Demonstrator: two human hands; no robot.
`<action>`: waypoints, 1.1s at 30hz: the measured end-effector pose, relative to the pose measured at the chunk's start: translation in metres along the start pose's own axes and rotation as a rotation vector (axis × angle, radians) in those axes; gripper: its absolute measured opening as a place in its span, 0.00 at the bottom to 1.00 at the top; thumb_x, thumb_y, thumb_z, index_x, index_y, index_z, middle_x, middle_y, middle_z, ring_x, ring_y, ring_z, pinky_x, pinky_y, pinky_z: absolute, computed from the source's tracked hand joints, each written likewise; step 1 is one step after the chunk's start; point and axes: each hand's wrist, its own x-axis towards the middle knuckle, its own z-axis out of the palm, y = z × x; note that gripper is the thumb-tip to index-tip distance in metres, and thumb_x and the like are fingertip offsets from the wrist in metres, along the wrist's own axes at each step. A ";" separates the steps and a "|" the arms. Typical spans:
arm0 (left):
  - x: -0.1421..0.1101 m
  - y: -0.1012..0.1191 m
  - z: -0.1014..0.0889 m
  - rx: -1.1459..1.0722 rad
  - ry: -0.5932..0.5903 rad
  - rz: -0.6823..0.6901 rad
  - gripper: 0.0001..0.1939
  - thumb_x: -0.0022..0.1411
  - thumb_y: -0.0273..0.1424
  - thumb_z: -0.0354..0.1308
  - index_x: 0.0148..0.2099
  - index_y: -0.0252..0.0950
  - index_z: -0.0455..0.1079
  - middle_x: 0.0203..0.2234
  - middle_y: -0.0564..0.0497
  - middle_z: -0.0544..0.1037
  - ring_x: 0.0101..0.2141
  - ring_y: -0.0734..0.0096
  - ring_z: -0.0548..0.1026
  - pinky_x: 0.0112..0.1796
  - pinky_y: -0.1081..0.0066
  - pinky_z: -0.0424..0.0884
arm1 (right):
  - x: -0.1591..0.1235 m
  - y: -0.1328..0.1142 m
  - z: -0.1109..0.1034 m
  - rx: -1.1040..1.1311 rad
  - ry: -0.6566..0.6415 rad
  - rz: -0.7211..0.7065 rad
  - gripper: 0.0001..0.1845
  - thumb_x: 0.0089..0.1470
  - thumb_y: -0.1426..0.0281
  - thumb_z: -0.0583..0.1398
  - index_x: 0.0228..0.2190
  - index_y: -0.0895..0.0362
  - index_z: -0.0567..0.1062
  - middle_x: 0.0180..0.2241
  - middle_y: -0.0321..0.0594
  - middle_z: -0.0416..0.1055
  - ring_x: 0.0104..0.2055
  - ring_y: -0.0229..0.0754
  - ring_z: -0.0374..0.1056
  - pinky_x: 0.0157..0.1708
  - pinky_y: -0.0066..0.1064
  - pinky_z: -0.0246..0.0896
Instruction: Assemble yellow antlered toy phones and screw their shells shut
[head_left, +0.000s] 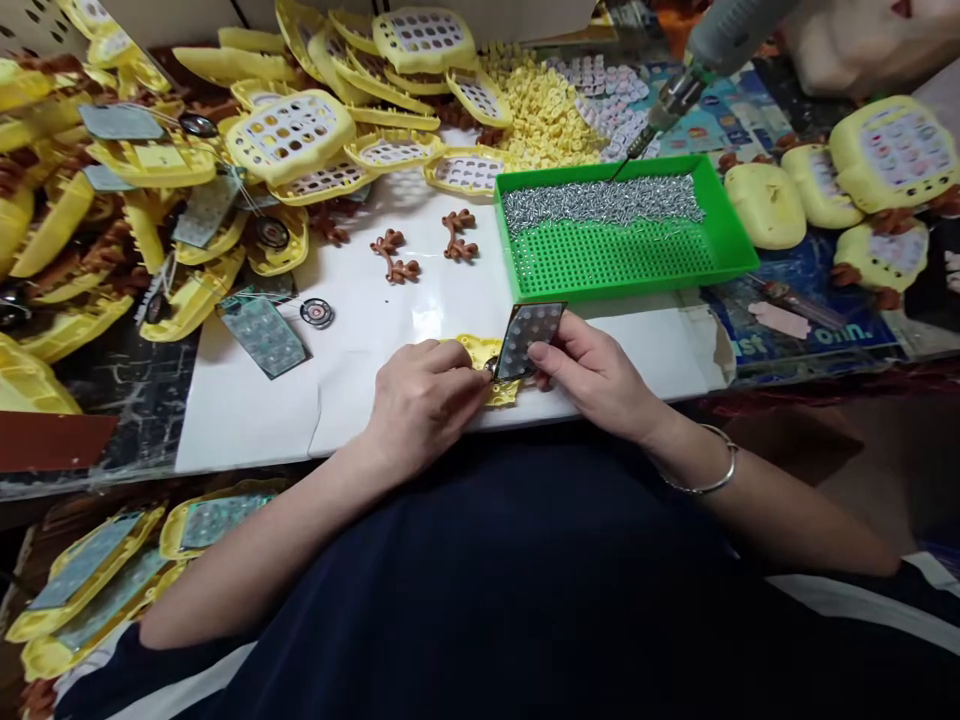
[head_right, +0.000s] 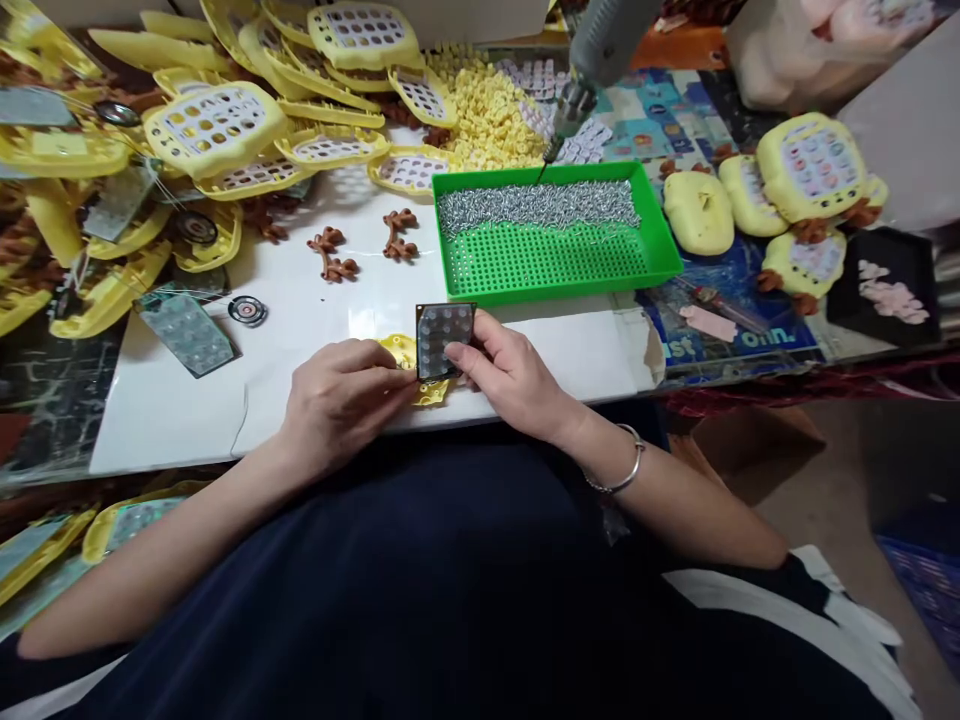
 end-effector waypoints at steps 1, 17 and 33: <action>0.000 0.000 0.001 -0.012 -0.004 -0.017 0.09 0.65 0.30 0.56 0.32 0.36 0.75 0.25 0.50 0.75 0.26 0.72 0.70 0.28 0.71 0.64 | 0.002 0.000 -0.001 -0.015 -0.026 -0.015 0.16 0.61 0.58 0.56 0.41 0.58 0.71 0.28 0.35 0.68 0.25 0.33 0.62 0.26 0.26 0.63; -0.004 -0.001 0.003 0.126 -0.007 0.038 0.12 0.67 0.32 0.52 0.34 0.38 0.75 0.27 0.50 0.73 0.26 0.70 0.66 0.29 0.68 0.59 | 0.031 -0.011 -0.018 -0.097 -0.341 -0.070 0.07 0.61 0.68 0.54 0.35 0.59 0.69 0.33 0.38 0.69 0.33 0.36 0.64 0.34 0.28 0.65; -0.008 -0.003 0.003 0.104 -0.033 0.017 0.15 0.68 0.34 0.50 0.35 0.40 0.77 0.29 0.49 0.75 0.28 0.68 0.68 0.29 0.66 0.58 | 0.044 -0.022 -0.016 -0.304 -0.435 -0.137 0.08 0.61 0.69 0.54 0.29 0.57 0.65 0.30 0.35 0.66 0.32 0.34 0.59 0.34 0.27 0.55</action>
